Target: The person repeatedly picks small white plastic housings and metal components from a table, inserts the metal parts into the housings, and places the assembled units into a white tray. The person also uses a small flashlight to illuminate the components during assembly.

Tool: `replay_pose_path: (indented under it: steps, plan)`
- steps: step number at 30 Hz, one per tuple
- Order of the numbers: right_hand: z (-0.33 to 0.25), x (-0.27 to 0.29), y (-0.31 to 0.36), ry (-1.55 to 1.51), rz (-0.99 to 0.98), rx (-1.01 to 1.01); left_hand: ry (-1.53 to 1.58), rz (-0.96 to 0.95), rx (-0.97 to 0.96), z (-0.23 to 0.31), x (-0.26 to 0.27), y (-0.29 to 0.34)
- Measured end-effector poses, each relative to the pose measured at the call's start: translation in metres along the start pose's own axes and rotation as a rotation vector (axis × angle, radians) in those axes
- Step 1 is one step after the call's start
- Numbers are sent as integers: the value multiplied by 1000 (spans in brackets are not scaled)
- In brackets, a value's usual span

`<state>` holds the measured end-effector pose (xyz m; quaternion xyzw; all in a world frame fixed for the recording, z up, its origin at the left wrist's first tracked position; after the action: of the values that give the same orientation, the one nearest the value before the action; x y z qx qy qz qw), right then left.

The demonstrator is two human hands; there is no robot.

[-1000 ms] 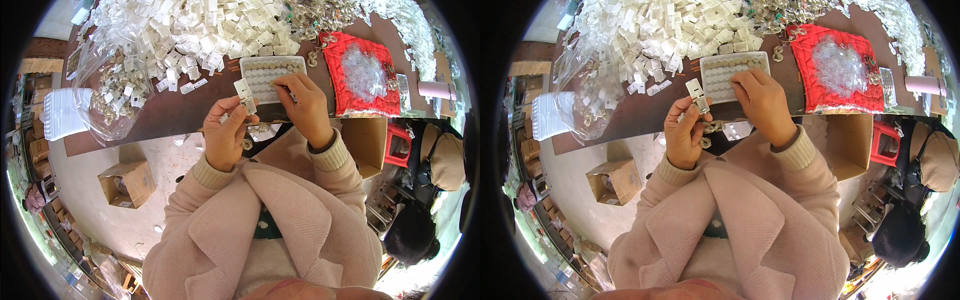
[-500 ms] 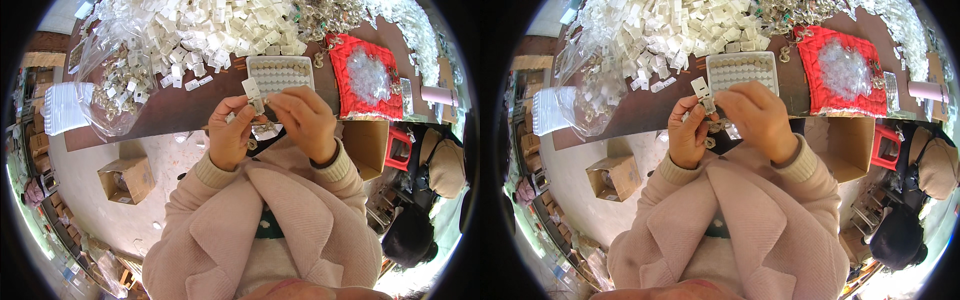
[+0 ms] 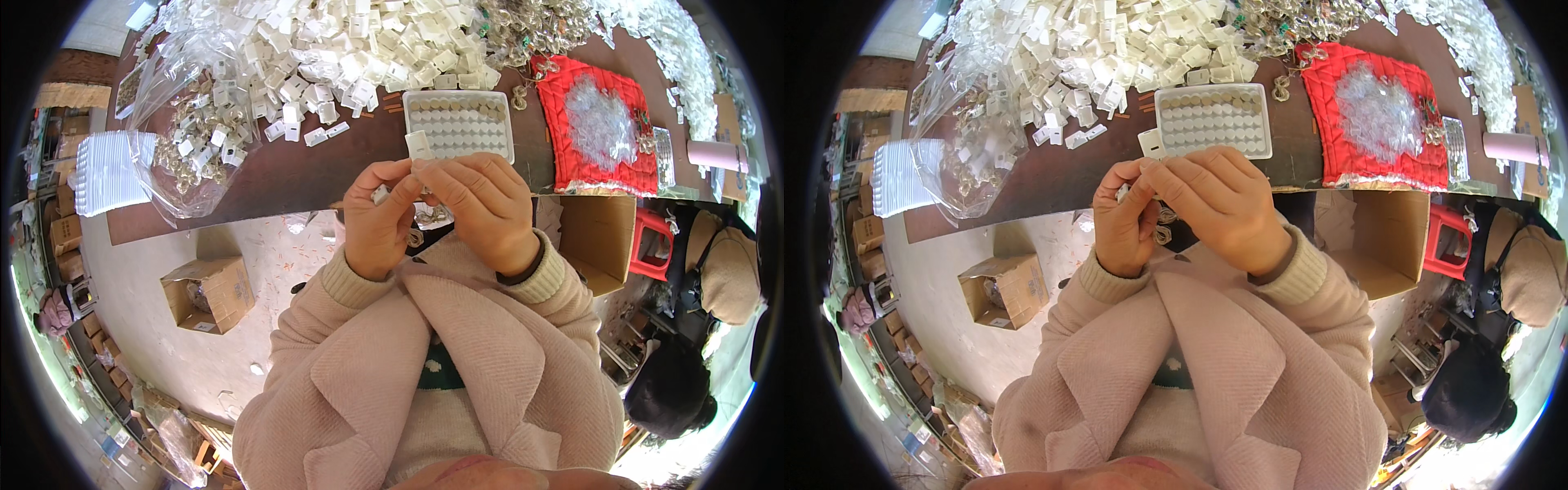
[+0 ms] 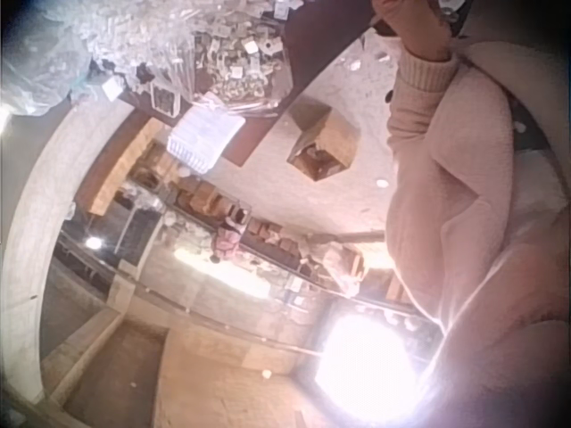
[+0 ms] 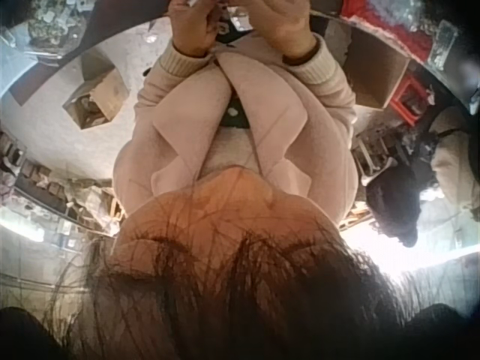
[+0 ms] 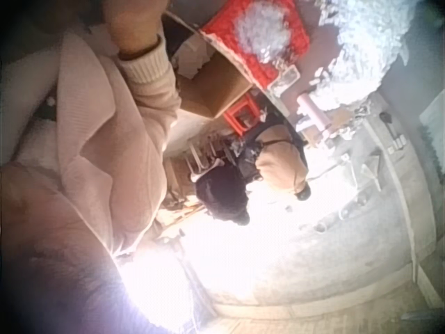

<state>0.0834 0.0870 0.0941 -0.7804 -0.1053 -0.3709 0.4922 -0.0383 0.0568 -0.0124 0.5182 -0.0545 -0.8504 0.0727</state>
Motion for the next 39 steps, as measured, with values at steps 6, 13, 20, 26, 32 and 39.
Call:
replay_pose_path:
  steps: [6,13,20,26,32,39]
  plan:
    - [-5,-13,-5,25,-42,-67,-9,151,-41,3,17,-6]
    - [78,-26,-1,268,-128,-347,-35,172,-7,7,16,-7]
    - [72,-28,-6,161,-122,-333,-11,155,23,8,9,-9]
    - [27,-18,3,-149,-16,-311,-59,108,91,1,12,-4]
    - [24,-18,-2,-183,-29,-318,-349,128,-22,3,15,-9]
    - [19,-15,4,-268,-36,-352,-52,232,110,1,6,0]
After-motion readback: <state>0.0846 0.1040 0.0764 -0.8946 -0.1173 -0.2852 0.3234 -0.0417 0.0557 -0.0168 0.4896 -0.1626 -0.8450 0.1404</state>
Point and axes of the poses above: each hand's wrist, its own y-axis away from the middle knuckle, its own x-axis out of the back of the hand, z = x × y, the point moved 7 cm from there along -y, towards the middle knuckle, and after that the axes turned 9 degrees about y, right-handed, at the moved point
